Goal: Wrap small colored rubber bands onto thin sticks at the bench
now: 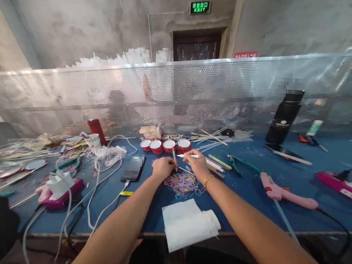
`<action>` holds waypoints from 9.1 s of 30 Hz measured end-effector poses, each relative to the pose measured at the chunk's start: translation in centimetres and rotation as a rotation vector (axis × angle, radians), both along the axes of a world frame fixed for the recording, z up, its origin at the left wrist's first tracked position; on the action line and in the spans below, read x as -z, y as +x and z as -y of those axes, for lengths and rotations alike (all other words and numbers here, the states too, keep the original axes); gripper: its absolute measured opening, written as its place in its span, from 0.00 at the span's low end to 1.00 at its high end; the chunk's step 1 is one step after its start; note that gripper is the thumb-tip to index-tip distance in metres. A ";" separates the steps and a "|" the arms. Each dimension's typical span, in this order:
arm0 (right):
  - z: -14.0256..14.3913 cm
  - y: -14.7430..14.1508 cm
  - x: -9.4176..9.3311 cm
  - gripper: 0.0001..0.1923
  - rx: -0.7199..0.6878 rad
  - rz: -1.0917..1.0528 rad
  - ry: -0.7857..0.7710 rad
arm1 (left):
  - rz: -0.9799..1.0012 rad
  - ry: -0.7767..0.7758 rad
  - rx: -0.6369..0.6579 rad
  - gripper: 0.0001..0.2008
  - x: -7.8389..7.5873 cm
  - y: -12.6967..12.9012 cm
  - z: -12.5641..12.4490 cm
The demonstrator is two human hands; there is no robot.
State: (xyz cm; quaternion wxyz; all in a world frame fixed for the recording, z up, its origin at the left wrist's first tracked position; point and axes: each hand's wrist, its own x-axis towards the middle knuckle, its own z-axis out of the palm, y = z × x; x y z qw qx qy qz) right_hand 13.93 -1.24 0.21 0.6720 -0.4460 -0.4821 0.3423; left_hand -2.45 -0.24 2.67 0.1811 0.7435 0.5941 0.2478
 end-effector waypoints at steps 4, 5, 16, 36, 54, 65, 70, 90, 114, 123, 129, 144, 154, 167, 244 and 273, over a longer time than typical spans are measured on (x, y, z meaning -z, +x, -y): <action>0.0 -0.1 -0.1 0.11 0.000 -0.014 -0.016 | -0.002 -0.010 0.014 0.09 0.0 -0.1 0.0; 0.0 -0.1 -0.1 0.11 0.001 -0.016 -0.017 | -0.003 -0.008 0.014 0.08 0.0 -0.1 0.0; -0.1 0.1 -0.1 0.11 0.001 -0.005 -0.006 | 0.000 0.009 0.010 0.08 0.1 -0.1 0.0; -0.1 0.0 0.1 0.12 -0.008 -0.006 -0.018 | -0.006 -0.013 0.004 0.08 -0.2 0.0 0.3; 0.0 -0.2 0.2 0.13 -0.099 0.062 0.048 | -0.008 -0.006 0.015 0.09 0.0 -0.1 0.0; -0.1 -0.2 0.5 0.12 -0.102 0.071 0.069 | -0.012 -0.015 0.003 0.09 -0.2 0.0 0.2; -0.1 0.0 0.4 0.13 -0.042 0.027 0.024 | 0.008 -0.024 0.006 0.08 -0.1 0.0 0.1; -0.3 -0.3 0.5 0.13 -0.091 0.052 0.073 | -0.010 0.004 0.004 0.08 -0.1 0.1 0.1; -0.8 -0.5 0.7 0.13 -0.100 -0.013 0.071 | -0.022 0.001 -0.005 0.09 -0.2 0.2 0.2; -0.5 -0.3 0.4 0.11 -0.033 -0.022 0.052 | -0.019 -0.008 -0.012 0.08 -0.1 0.1 0.0; -0.9 -0.6 0.8 0.12 -0.085 -0.004 0.081 | -0.035 0.004 -0.002 0.08 0.2 0.2 -0.3; -0.1 -0.4 0.1 0.13 -0.045 0.009 0.049 | -0.012 -0.007 -0.011 0.09 -0.2 0.2 0.2; 0.2 -0.4 -0.1 0.11 -0.058 -0.070 0.015 | -0.028 -0.003 -0.009 0.09 -0.3 0.1 0.3; 0.2 -0.4 -0.1 0.14 -0.050 -0.050 0.023 | 0.010 -0.006 0.002 0.08 0.4 0.0 0.0; 0.1 0.1 -0.1 0.09 -0.039 0.109 0.064 | 0.008 -0.007 -0.005 0.08 0.0 0.2 0.0; 0.4 0.1 -0.2 0.09 0.010 0.100 0.002 | 0.028 -0.034 0.016 0.07 0.0 0.1 -0.1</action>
